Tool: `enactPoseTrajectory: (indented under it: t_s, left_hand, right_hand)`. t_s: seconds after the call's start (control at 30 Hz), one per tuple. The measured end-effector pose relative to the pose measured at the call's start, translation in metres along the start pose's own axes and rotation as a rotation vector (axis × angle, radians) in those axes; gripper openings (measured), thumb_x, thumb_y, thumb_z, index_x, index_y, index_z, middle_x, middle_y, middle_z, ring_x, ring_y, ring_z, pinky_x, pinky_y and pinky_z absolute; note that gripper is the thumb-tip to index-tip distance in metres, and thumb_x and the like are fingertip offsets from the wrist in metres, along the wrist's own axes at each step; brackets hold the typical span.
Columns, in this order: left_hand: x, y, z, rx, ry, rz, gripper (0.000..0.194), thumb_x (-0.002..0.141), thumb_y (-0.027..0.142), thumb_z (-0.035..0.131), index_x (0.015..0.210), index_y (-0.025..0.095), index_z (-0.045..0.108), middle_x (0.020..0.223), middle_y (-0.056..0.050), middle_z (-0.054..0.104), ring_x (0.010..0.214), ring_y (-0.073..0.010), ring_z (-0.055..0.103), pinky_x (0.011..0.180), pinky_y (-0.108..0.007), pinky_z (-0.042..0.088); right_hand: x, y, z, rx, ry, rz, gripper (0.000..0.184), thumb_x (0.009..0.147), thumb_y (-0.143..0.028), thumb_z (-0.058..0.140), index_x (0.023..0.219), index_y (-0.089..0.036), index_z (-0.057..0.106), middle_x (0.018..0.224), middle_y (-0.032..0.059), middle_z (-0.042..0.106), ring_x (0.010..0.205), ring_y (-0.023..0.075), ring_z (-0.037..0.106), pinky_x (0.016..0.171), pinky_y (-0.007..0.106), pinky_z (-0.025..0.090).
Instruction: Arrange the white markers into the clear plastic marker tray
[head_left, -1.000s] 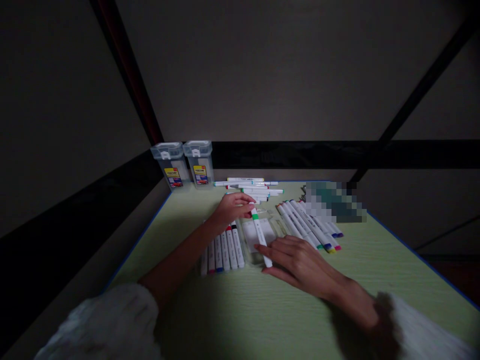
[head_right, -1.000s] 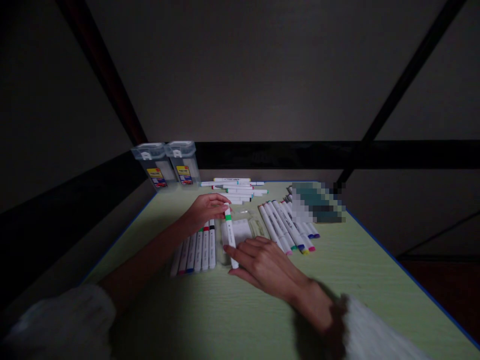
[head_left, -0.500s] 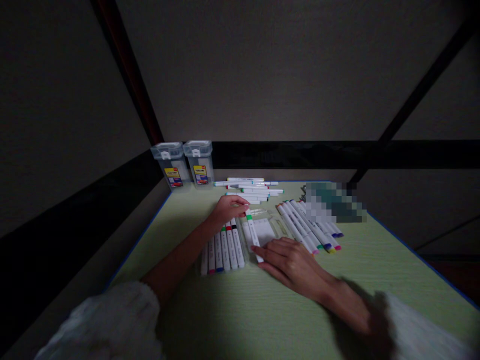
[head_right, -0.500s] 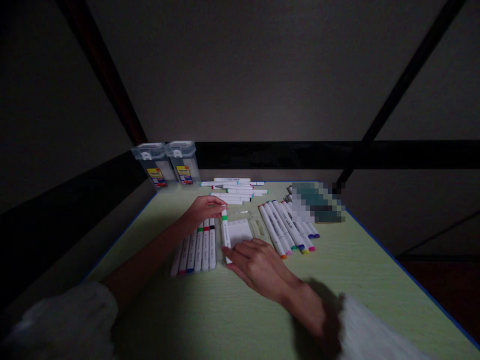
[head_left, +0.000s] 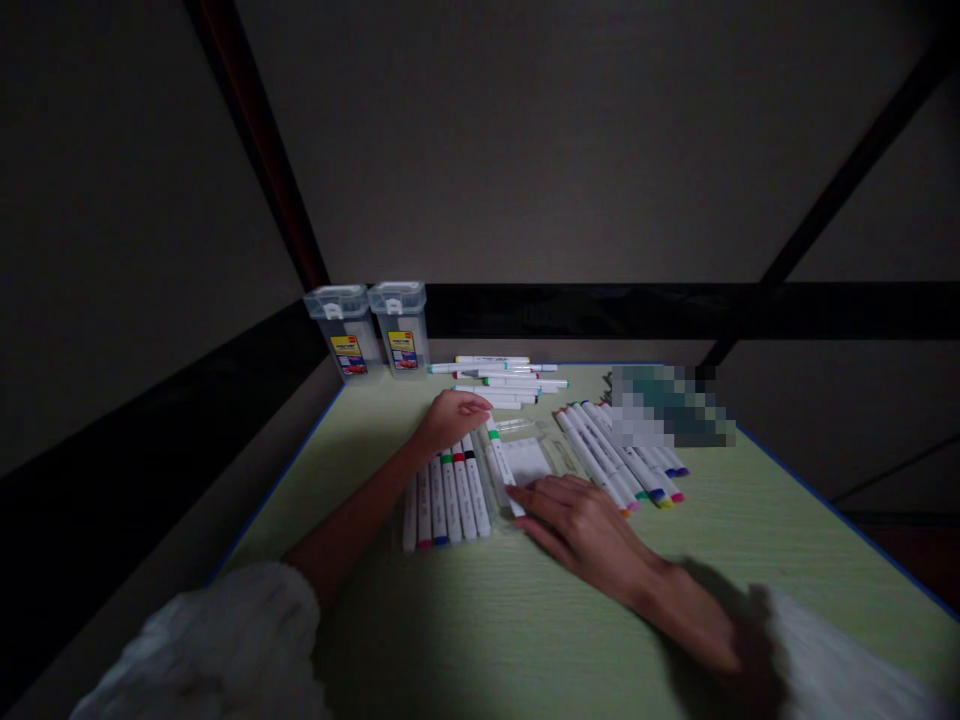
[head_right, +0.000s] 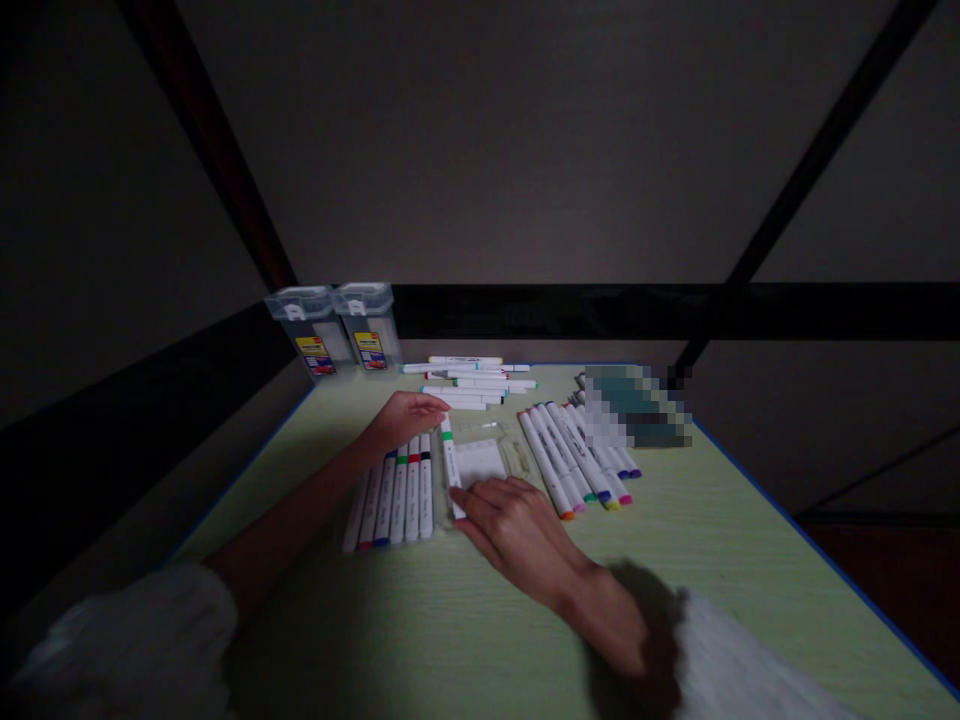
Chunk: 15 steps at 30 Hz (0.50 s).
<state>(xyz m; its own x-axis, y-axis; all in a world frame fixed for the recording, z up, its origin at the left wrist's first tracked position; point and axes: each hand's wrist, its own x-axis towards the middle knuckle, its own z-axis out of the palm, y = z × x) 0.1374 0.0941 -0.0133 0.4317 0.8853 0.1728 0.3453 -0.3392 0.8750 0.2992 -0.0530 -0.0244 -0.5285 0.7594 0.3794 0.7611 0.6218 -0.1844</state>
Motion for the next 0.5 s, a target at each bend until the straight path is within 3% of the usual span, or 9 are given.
enactPoseTrajectory:
  t_s: [0.23,0.5]
  left_hand:
    - [0.0007,-0.0058,-0.0003,-0.016,-0.002,-0.022,0.005,0.059,0.011,0.06,0.064,0.01,0.06,0.059,-0.002,0.062,0.057,-0.0094,0.056,0.06,-0.021,0.047]
    - [-0.0004,-0.0068,-0.0023,0.098,-0.033,-0.009,0.011,0.063,0.013,0.053,0.064,0.009,0.063,0.063,-0.004,0.065,0.061,-0.0119,0.058,0.061,-0.022,0.046]
  right_hand:
    - [0.0006,-0.0002,0.0019,0.022,-0.003,0.025,0.028,0.086,-0.028,0.039,0.105,-0.015,0.057,0.086,0.0054,0.062,0.078,0.0172,0.057,0.07,0.03,0.042]
    - [0.0018,0.0001,0.0017,0.08,0.004,0.051,0.031,0.085,-0.033,0.041,0.106,-0.016,0.057,0.084,0.0051,0.062,0.077,0.0169,0.057,0.068,0.03,0.043]
